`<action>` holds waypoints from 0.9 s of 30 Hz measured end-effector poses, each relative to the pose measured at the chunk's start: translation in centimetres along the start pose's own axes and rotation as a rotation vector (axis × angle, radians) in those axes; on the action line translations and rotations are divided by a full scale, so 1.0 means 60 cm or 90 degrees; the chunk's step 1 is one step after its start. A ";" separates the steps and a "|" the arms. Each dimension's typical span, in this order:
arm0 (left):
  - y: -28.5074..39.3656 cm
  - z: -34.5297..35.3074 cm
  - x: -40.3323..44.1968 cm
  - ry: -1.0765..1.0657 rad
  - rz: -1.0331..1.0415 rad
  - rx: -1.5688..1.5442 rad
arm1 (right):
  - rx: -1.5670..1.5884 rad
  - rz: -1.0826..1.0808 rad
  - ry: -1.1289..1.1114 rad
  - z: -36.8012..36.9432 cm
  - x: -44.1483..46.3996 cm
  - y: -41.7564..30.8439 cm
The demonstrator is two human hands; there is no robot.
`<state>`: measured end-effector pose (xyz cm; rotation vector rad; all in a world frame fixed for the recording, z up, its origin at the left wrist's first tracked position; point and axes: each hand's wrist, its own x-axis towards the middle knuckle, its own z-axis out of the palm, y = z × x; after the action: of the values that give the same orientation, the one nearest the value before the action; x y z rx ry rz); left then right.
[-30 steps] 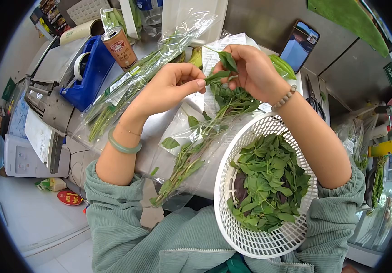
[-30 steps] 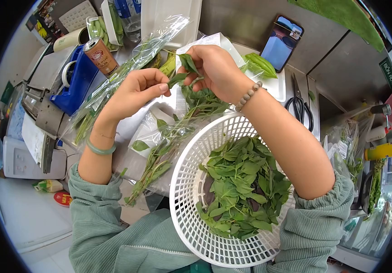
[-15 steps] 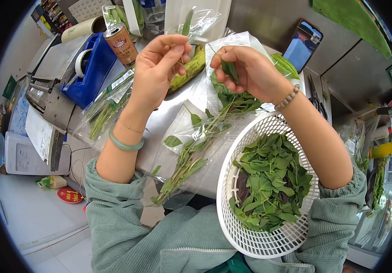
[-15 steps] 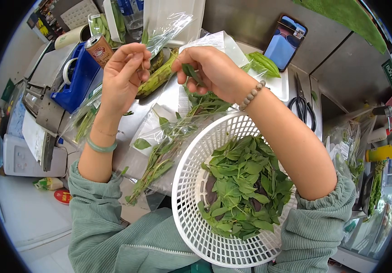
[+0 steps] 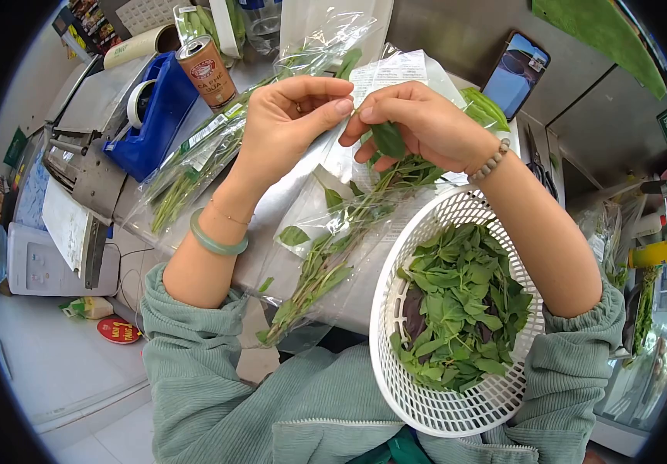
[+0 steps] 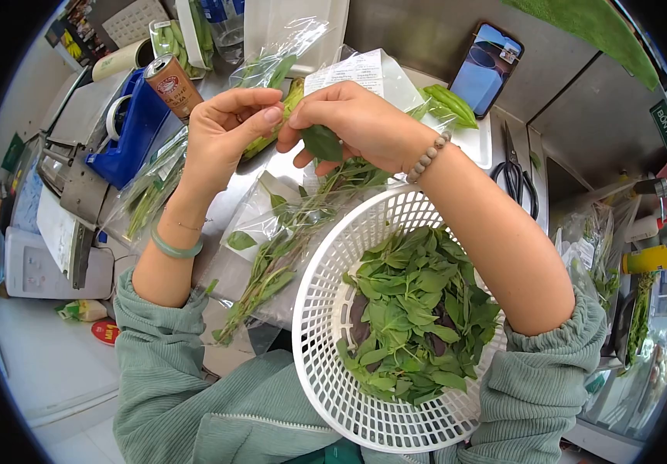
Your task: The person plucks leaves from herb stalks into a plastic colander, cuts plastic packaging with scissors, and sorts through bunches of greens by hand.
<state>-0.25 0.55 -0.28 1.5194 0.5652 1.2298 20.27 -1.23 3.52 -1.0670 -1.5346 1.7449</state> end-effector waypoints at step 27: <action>-0.001 -0.010 -0.002 -0.117 0.062 0.045 | -0.204 -0.389 0.216 0.003 0.020 0.017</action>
<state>-0.78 0.73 -0.45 1.7169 0.4213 1.1384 19.59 -0.47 2.27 -0.8535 -1.7125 0.8817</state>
